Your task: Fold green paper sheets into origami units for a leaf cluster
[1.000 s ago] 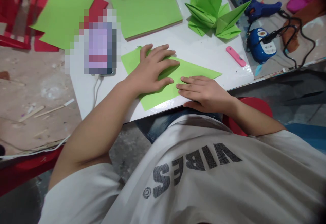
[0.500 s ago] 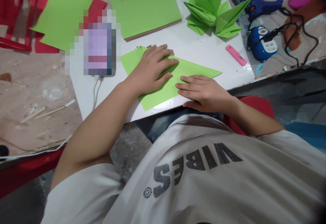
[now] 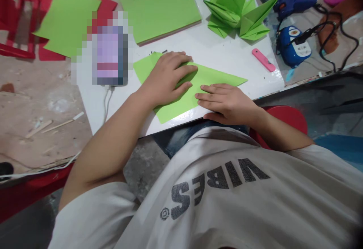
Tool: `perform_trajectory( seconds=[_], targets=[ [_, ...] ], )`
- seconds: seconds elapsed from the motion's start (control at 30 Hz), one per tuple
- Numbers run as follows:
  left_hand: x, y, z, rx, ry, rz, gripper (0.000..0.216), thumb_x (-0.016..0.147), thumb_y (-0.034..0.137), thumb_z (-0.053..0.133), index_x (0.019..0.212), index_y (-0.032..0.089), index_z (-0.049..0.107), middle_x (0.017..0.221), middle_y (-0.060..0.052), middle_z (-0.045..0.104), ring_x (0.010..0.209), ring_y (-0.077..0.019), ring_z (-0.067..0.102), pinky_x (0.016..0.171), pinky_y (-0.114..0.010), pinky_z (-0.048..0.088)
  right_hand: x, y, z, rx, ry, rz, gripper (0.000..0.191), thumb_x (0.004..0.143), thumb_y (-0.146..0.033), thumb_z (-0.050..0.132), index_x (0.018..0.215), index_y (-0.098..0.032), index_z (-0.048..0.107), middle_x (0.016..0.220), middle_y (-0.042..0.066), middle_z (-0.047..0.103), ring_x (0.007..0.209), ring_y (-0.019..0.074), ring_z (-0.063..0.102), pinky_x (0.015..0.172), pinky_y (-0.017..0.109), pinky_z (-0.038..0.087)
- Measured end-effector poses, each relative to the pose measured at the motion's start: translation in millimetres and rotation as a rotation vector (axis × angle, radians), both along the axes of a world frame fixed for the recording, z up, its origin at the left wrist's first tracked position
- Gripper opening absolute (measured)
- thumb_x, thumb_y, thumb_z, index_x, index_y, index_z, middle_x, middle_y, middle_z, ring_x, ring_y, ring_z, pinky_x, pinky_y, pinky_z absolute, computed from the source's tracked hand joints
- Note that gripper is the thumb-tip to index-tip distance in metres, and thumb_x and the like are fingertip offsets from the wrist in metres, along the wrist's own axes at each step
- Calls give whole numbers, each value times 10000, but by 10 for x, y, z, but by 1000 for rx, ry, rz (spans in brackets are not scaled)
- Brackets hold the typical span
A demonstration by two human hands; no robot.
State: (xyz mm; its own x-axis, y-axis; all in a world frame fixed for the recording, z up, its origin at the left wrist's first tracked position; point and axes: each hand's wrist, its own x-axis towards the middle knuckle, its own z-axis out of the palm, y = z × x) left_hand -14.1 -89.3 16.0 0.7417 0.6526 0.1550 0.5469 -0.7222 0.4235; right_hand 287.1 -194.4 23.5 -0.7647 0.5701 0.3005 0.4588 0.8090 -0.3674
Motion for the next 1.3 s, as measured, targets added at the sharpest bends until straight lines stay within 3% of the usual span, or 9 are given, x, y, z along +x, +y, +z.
perform_trajectory(
  seconds=[0.3,0.5,0.8,0.97,1.07,1.2,1.3],
  targets=[
    [5,-21,42,9,47,5,550,1150,540,590,1653,362,724,1807,-104,636,1736,-472,496,1450,-742,361,-2,-8,-9,-20,3,-10,413,1226,-464,671,1504,-222,859,1595,108,848,1624,376,718,1311,562,582],
    [17,-64,80,14,127,14,612,1201,555,535,1772,352,619,1910,-98,542,1812,-432,443,1528,-713,266,-15,-15,27,-40,-20,-15,427,1227,-465,664,1500,-206,865,1599,118,842,1635,384,709,1331,578,577],
    [-12,-98,48,-72,305,93,969,1229,735,391,1973,148,190,2053,-220,196,1928,-461,156,1562,-659,146,-60,-53,92,-51,-41,-44,389,1216,-382,668,1439,-143,880,1588,149,838,1637,411,709,1335,614,608],
    [-52,-92,66,-121,381,267,1256,1122,960,373,1964,57,145,2049,-278,118,1928,-503,100,1566,-651,96,-69,-64,101,-62,-40,-59,355,1196,-342,696,1420,-143,886,1580,154,842,1635,413,711,1343,620,612],
    [-81,-90,49,-114,379,359,1367,1048,1054,384,1973,82,124,2052,-261,126,1924,-530,80,1562,-683,51,-87,-76,112,-84,-40,-76,338,1172,-329,735,1429,-174,892,1581,141,843,1638,403,710,1346,619,614],
    [-77,-103,26,-79,367,383,1342,1053,1054,363,1984,134,67,2060,-239,115,1922,-547,42,1542,-737,-20,-90,-80,131,-104,-32,-90,365,1172,-318,735,1461,-151,881,1578,154,841,1633,398,716,1328,587,636],
    [-30,-114,46,-61,383,269,1169,1153,923,329,1985,142,71,2060,-237,124,1925,-533,40,1529,-756,-47,-62,-69,133,-107,-12,-73,374,1178,-314,723,1469,-136,877,1587,157,835,1629,404,717,1320,583,646]
  ],
)
